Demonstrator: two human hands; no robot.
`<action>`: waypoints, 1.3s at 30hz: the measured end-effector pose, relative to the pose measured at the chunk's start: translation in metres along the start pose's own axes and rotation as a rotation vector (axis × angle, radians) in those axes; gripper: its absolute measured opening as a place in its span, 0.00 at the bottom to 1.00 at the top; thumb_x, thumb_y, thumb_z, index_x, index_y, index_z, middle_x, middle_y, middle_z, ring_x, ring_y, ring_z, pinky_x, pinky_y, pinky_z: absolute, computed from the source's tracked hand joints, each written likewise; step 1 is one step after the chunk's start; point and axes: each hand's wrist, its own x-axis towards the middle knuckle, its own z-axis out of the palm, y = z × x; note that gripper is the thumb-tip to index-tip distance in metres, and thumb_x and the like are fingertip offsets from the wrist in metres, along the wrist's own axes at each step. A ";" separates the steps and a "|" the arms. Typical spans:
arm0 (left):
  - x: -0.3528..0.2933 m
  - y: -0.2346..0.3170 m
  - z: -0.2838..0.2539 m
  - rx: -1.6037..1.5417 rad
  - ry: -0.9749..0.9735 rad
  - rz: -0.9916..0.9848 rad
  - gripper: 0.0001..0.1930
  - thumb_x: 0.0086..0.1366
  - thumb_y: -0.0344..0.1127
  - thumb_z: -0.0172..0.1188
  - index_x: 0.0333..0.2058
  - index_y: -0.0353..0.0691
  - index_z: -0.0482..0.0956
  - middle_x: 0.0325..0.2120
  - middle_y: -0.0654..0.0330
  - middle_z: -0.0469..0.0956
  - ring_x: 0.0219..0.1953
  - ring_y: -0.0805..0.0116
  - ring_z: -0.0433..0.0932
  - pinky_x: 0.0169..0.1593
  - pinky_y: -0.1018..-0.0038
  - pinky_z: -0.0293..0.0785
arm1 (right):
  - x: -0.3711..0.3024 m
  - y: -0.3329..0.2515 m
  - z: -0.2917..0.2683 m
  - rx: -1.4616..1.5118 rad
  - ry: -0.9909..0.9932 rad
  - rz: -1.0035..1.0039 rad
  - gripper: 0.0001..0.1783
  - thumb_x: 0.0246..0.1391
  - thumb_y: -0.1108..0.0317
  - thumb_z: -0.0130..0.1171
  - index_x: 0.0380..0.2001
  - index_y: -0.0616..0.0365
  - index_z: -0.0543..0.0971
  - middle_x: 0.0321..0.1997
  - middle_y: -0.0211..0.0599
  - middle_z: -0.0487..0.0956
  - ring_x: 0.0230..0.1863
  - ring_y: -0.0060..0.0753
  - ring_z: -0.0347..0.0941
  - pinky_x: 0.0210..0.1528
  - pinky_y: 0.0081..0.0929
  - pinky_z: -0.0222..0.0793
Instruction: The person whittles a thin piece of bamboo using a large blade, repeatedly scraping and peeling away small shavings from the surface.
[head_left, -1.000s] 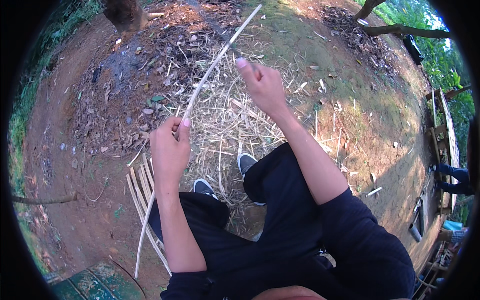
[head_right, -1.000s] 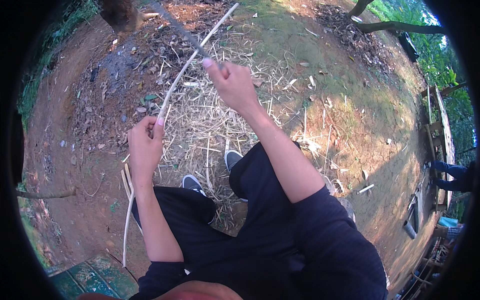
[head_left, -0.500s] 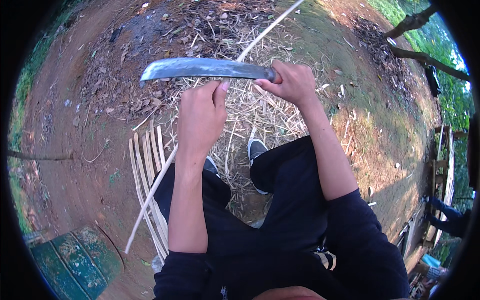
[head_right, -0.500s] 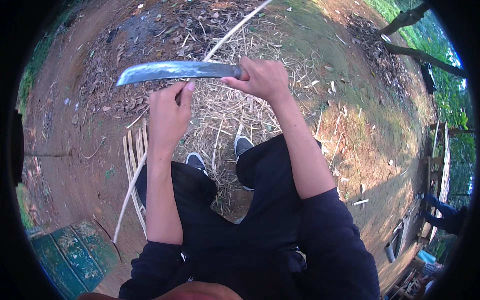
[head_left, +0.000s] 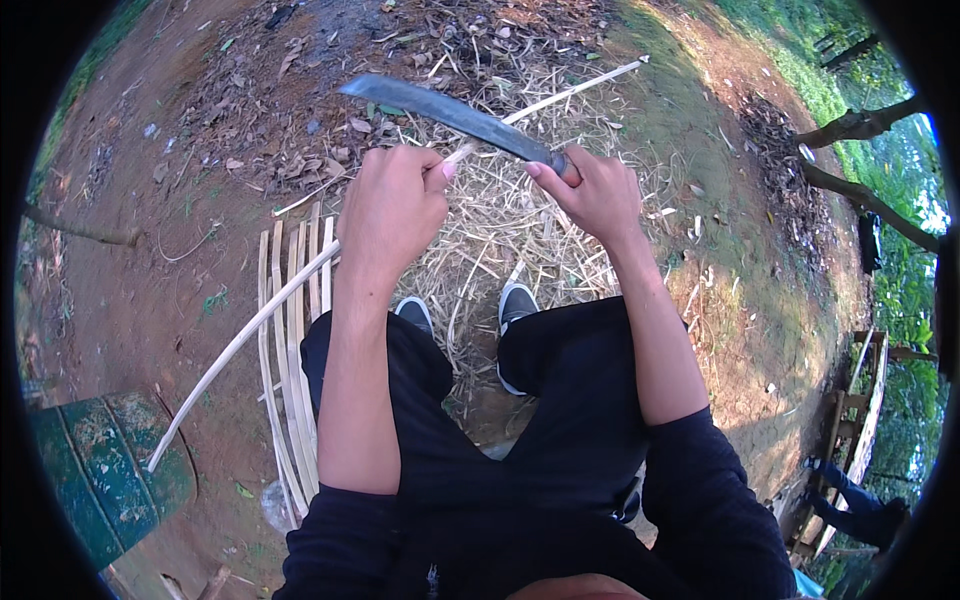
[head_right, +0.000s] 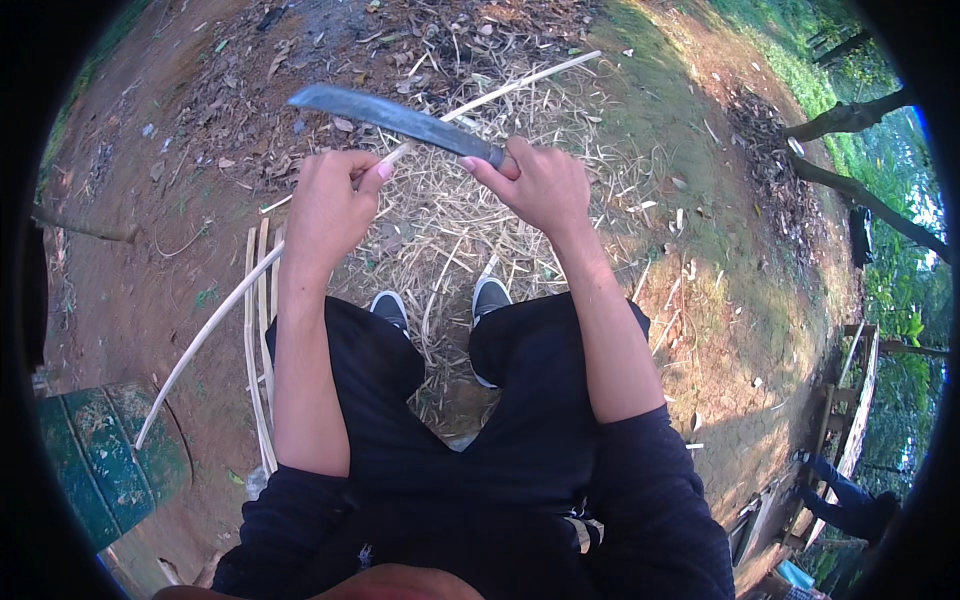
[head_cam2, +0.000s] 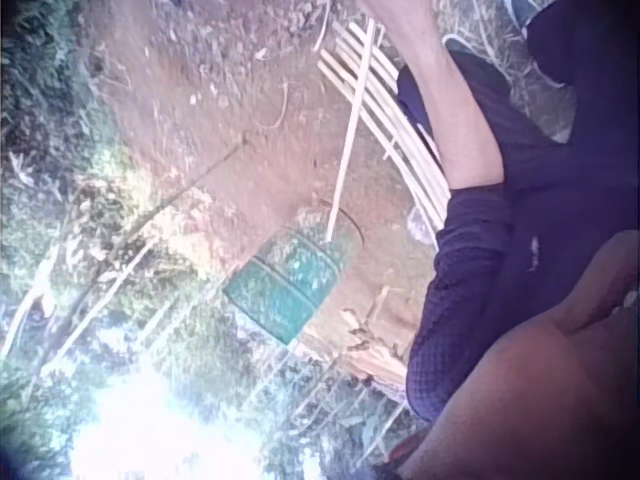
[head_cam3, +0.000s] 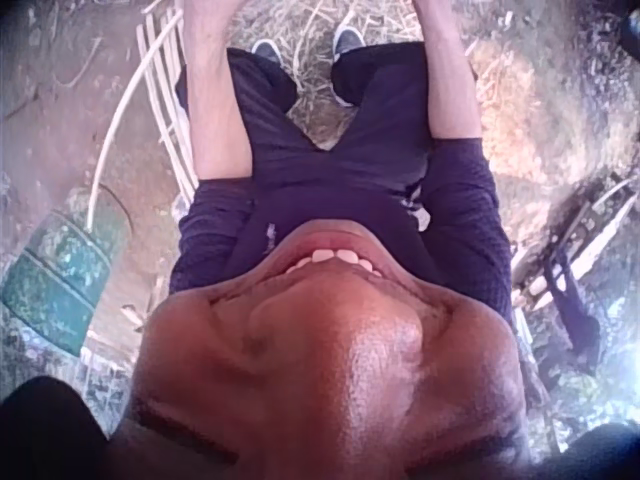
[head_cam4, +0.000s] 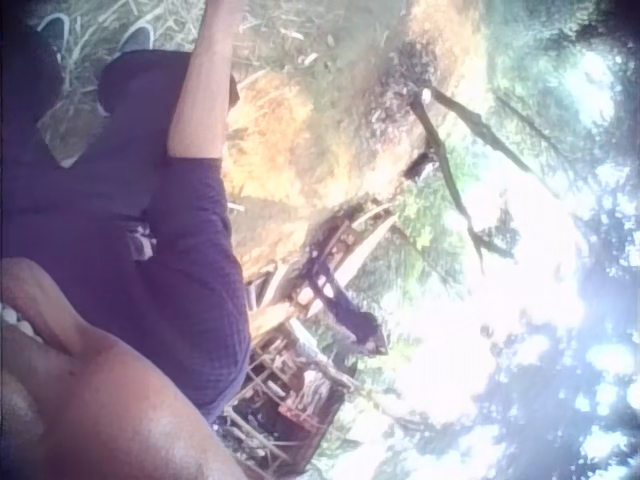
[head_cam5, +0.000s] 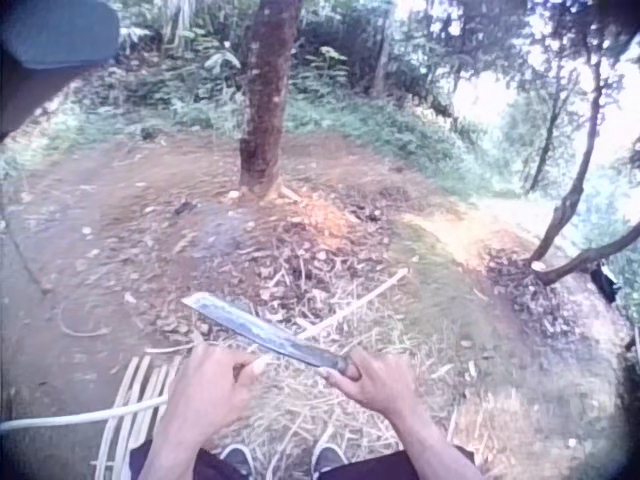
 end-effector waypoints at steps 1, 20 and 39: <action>-0.001 -0.003 -0.003 0.007 0.013 0.018 0.09 0.64 0.35 0.61 0.32 0.36 0.86 0.23 0.44 0.80 0.29 0.43 0.81 0.37 0.54 0.75 | 0.003 0.000 0.003 -0.030 0.071 -0.108 0.35 0.54 0.29 0.57 0.13 0.48 0.69 0.07 0.23 0.68 0.09 0.26 0.69 0.13 0.27 0.64; -0.013 -0.043 -0.046 -0.077 -0.051 -0.144 0.07 0.60 0.33 0.63 0.30 0.37 0.87 0.17 0.48 0.78 0.22 0.51 0.79 0.33 0.61 0.74 | 0.012 0.035 0.031 -0.041 0.006 0.115 0.37 0.58 0.29 0.53 0.17 0.54 0.73 0.09 0.31 0.71 0.10 0.28 0.68 0.14 0.33 0.64; -0.012 -0.070 -0.062 -0.153 -0.057 -0.109 0.08 0.60 0.30 0.62 0.35 0.37 0.88 0.19 0.48 0.81 0.22 0.56 0.80 0.32 0.62 0.73 | 0.040 0.091 0.027 -0.039 0.002 0.453 0.40 0.58 0.26 0.47 0.12 0.50 0.69 0.12 0.31 0.72 0.16 0.27 0.70 0.24 0.37 0.68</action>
